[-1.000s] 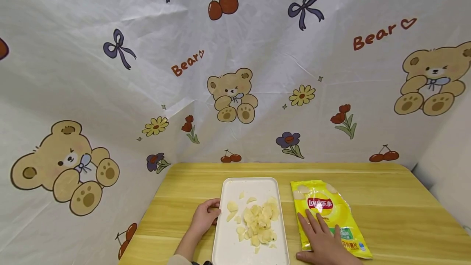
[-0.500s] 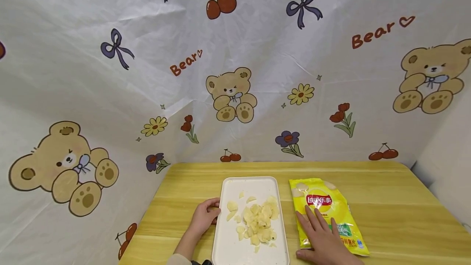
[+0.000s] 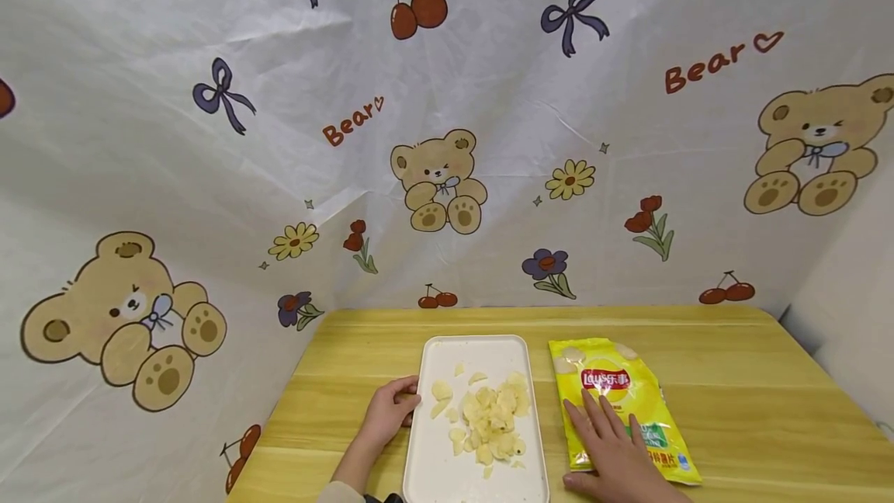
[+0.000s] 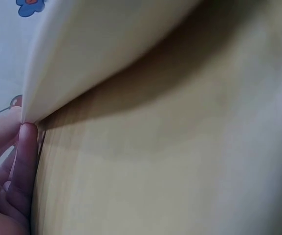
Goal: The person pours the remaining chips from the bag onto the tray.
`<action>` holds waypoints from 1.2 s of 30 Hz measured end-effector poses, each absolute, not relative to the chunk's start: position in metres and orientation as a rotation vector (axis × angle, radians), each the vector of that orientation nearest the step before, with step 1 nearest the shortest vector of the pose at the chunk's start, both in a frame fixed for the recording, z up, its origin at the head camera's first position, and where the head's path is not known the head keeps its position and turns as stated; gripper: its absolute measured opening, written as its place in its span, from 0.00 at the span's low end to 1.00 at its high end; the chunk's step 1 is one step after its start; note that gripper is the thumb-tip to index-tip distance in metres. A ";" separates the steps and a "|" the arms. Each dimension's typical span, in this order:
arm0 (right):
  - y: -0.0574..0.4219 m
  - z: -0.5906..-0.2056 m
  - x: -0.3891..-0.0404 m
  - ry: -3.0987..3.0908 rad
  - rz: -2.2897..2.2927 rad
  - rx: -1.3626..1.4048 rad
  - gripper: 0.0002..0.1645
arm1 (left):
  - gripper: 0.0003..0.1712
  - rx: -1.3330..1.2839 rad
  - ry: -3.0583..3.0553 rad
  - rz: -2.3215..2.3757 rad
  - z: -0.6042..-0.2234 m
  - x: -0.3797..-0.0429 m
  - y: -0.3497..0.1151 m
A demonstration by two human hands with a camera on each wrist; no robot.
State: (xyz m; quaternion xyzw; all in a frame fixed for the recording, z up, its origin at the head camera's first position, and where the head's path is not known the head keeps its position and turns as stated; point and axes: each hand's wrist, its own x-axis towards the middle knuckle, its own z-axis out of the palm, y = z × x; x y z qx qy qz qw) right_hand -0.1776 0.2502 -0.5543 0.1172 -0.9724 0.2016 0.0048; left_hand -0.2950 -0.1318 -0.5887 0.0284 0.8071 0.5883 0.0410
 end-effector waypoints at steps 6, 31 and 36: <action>0.255 -0.557 -0.176 -3.041 0.667 0.328 0.60 | 0.22 0.054 2.471 1.803 -0.588 -0.295 -0.130; 0.269 -0.532 -0.181 -2.836 0.396 0.262 0.46 | 0.29 0.285 2.827 1.208 -0.571 -0.283 -0.130; 0.273 -0.529 -0.183 -2.842 0.393 0.248 0.46 | 0.29 0.253 2.895 1.168 -0.559 -0.277 -0.132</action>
